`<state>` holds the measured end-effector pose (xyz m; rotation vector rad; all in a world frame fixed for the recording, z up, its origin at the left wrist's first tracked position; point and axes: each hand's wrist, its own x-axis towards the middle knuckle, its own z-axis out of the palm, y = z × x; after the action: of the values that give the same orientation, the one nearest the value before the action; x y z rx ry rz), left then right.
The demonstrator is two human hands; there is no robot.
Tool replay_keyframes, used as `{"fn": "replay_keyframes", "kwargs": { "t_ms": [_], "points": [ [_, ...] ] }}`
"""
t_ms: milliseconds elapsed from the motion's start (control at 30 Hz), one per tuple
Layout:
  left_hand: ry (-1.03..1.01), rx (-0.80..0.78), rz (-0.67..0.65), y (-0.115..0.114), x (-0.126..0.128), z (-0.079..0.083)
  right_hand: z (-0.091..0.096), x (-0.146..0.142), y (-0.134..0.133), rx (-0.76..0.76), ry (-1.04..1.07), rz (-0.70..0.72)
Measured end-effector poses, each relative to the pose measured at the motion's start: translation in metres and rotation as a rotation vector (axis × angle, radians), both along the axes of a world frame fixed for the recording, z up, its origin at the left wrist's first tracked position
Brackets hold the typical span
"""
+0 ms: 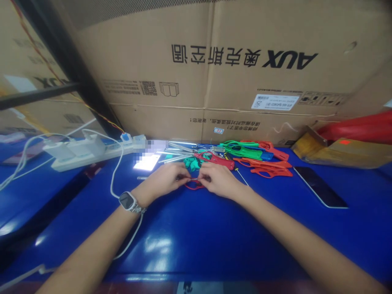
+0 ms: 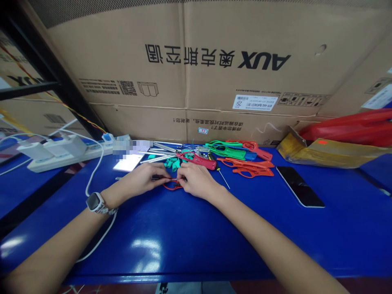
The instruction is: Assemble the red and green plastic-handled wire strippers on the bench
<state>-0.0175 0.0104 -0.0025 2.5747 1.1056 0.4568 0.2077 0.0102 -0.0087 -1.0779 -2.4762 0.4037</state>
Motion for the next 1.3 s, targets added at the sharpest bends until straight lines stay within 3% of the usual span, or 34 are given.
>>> {"fn": "replay_keyframes", "kwargs": {
  "t_ms": [267,700,1300],
  "points": [
    [-0.007,0.01,-0.056,0.003,-0.002,-0.001,0.002,0.0,-0.001,-0.006,-0.01,-0.009],
    [0.108,0.069,-0.026,-0.005,0.01,0.01,0.003,0.0,-0.002,0.014,-0.01,-0.006],
    [0.047,0.081,-0.089,-0.001,0.002,0.002,0.0,0.001,-0.001,0.047,-0.008,0.011]
  ]
}}
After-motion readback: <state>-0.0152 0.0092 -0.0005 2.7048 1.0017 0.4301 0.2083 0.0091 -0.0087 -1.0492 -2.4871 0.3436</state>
